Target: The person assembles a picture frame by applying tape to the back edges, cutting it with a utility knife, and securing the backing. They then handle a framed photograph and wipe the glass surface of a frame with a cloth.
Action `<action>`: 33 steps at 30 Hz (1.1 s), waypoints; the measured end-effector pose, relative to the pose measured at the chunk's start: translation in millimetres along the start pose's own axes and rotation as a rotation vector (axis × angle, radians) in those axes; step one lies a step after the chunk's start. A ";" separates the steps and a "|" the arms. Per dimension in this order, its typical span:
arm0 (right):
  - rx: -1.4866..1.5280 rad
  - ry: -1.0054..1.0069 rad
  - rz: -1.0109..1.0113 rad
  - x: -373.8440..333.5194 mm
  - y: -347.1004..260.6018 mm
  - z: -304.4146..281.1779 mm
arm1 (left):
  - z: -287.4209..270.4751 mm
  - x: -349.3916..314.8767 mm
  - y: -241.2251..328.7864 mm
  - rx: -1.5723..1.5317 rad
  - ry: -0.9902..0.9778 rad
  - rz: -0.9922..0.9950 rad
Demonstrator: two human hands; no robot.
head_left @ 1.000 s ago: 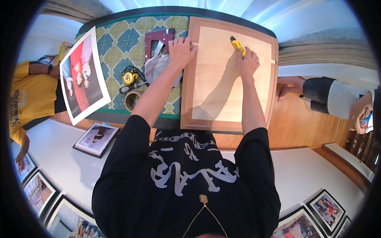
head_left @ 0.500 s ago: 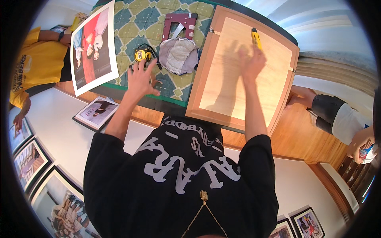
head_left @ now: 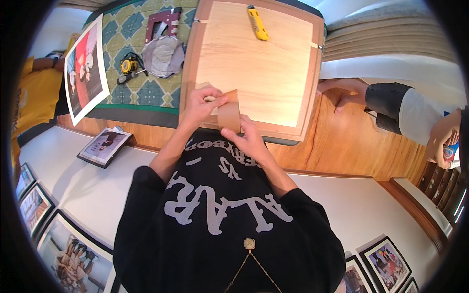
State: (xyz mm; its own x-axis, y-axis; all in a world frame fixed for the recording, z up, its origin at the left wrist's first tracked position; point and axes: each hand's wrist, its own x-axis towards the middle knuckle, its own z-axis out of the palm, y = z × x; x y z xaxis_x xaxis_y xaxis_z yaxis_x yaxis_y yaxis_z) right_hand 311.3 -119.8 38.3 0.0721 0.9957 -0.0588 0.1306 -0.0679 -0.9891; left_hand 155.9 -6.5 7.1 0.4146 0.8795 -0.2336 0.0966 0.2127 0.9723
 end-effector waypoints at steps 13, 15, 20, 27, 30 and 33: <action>0.293 0.107 0.585 24.0 45.9 -75.4 | 85.4 115.9 -51.3 0.938 0.349 0.531; 0.119 -0.044 0.628 29.2 51.2 -94.8 | 84.6 116.4 -46.4 1.058 0.305 0.469; -0.533 0.155 0.319 125.7 33.6 -138.7 | 96.8 124.2 -30.9 1.052 0.386 0.369; -1.122 0.142 -0.250 296.5 110.6 -88.6 | 83.1 96.8 -31.8 0.967 0.252 0.394; -1.118 -0.113 -0.074 292.8 83.2 -88.5 | 82.5 73.1 -34.7 0.864 0.140 0.048; -0.259 -0.179 0.304 255.7 54.5 -123.6 | 79.9 70.1 -34.3 0.794 0.121 -0.035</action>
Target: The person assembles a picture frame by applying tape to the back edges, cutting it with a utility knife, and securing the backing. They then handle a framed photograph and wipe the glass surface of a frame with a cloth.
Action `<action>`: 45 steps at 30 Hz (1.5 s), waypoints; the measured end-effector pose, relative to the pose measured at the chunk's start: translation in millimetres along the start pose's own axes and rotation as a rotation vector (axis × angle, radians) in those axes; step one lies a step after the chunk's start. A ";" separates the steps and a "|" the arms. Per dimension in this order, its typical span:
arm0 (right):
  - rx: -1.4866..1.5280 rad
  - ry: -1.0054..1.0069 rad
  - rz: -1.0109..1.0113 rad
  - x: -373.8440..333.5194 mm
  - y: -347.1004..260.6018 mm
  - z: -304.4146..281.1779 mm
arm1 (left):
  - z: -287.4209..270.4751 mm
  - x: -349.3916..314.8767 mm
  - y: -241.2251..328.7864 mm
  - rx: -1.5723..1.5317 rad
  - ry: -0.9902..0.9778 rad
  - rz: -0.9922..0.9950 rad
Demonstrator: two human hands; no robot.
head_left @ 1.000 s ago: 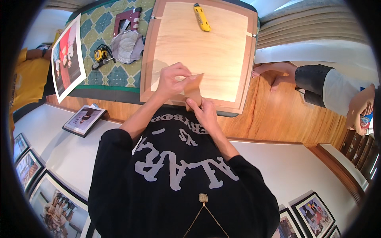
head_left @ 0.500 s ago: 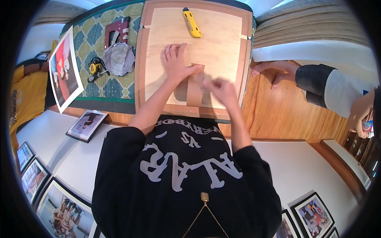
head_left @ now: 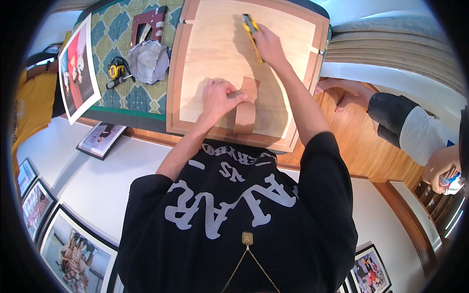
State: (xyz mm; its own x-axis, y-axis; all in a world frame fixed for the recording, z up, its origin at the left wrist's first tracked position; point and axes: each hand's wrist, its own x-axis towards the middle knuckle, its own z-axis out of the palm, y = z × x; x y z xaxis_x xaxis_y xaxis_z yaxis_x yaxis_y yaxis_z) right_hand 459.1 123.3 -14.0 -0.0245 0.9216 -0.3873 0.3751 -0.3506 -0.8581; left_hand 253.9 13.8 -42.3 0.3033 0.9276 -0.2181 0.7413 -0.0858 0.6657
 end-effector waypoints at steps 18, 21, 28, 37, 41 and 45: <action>-0.511 0.127 -0.530 -148.7 90.9 -12.7 | -0.6 2.4 12.1 0.189 -0.145 -0.120; -0.511 0.142 -0.521 -155.4 90.8 -14.4 | 4.7 2.5 7.8 0.214 -0.130 -0.128; -0.512 0.182 -0.518 -164.5 87.9 -8.2 | -0.8 14.6 0.1 0.124 -0.006 0.086; -0.503 0.288 -0.396 -192.6 106.1 -23.2 | -5.0 81.0 14.5 0.186 -0.133 0.629; -0.498 0.328 -0.353 -202.7 105.1 -28.0 | 0.1 91.9 13.7 0.156 -0.144 0.705; -0.491 0.296 -0.516 -190.8 91.2 -12.5 | -6.4 113.2 -24.5 0.092 -0.196 0.632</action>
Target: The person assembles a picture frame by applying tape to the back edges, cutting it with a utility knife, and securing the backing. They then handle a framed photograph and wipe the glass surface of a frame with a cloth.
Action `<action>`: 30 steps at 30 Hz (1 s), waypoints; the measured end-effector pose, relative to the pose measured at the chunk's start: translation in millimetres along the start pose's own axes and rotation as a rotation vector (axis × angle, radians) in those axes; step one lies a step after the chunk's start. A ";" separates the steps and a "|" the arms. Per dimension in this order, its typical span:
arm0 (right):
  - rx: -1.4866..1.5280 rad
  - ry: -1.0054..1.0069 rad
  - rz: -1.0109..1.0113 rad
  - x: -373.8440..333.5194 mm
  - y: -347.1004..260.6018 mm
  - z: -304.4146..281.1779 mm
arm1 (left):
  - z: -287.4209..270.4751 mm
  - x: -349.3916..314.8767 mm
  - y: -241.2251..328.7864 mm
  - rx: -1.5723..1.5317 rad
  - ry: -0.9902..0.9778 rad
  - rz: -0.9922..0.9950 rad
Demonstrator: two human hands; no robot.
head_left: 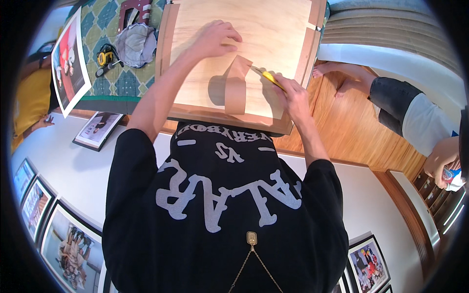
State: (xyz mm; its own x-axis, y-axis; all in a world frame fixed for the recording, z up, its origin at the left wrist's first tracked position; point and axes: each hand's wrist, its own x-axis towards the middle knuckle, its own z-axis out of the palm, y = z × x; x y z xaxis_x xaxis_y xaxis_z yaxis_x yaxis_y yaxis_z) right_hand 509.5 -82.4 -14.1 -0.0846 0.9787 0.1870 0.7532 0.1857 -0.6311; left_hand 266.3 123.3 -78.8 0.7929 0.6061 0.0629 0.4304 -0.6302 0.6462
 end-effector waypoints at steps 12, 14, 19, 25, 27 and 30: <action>-0.093 -0.083 -0.042 18.9 -8.2 23.1 | -17.0 25.1 37.1 0.226 -0.200 -0.075; -0.094 -0.075 -0.049 18.2 -7.4 23.7 | -16.6 25.1 37.3 0.213 -0.211 -0.093; -0.105 -0.083 -0.053 20.6 -9.4 23.2 | -16.9 25.8 37.1 0.215 -0.220 -0.100; -0.153 -0.114 -0.076 18.8 -6.2 21.0 | -17.8 24.3 37.6 0.205 -0.209 -0.080; -0.162 -0.110 -0.085 10.2 -2.4 9.0 | -19.7 24.8 41.3 0.197 -0.222 -0.089; -0.169 -0.173 -0.023 -9.1 7.1 -9.2 | -21.2 24.9 44.5 0.221 -0.258 -0.113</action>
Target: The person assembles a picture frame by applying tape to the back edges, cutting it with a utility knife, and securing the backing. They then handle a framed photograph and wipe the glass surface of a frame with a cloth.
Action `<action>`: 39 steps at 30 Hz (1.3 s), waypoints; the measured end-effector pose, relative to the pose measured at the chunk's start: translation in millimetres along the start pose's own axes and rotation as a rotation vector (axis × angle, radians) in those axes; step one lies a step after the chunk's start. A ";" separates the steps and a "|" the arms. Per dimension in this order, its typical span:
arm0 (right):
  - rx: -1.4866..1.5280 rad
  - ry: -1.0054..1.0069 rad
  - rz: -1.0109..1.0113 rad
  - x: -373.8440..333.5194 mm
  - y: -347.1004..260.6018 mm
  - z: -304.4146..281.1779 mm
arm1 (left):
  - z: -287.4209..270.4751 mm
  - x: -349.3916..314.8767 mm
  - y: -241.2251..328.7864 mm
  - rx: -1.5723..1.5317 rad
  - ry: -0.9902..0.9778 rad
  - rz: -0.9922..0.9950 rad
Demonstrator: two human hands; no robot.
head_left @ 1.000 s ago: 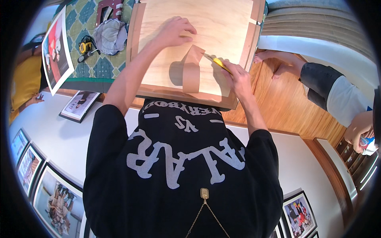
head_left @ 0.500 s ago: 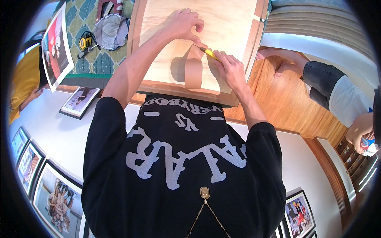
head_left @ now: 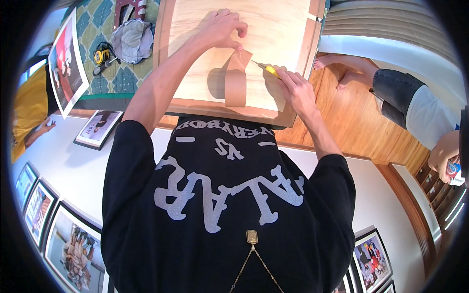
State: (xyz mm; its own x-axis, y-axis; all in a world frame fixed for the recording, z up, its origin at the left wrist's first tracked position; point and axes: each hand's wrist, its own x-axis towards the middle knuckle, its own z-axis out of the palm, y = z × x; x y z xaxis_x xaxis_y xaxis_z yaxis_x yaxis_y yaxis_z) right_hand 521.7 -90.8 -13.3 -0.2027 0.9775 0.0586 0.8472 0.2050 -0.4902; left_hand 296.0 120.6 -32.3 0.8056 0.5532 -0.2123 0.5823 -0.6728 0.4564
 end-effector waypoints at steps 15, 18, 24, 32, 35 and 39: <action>-0.103 0.350 0.320 19.9 -9.1 42.8 | 16.4 3.8 32.0 0.140 -0.051 0.347; -0.167 0.357 0.301 25.7 -22.4 33.9 | 8.7 -1.2 22.8 -0.044 -0.064 0.397; 0.413 0.389 0.113 91.9 -58.7 15.1 | -38.5 -19.1 -7.8 -0.684 0.000 0.175; 1.021 0.162 0.460 192.7 -83.2 27.4 | -67.5 -48.1 -40.2 -1.001 0.285 -0.033; 1.156 0.192 0.618 230.7 -91.2 32.2 | -68.3 -65.1 -58.2 -1.149 0.528 -0.237; 1.190 0.280 0.695 269.1 -103.8 58.7 | -62.8 -66.9 -98.1 -1.333 0.561 -0.394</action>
State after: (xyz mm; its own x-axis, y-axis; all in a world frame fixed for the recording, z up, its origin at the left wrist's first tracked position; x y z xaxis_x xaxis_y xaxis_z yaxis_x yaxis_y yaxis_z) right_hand 350.5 148.0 2.2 0.3025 0.8665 -0.3971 -0.2138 -0.3443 -0.9142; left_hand 178.1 180.5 -8.6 0.2998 0.9066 -0.2970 -0.0274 0.3194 0.9472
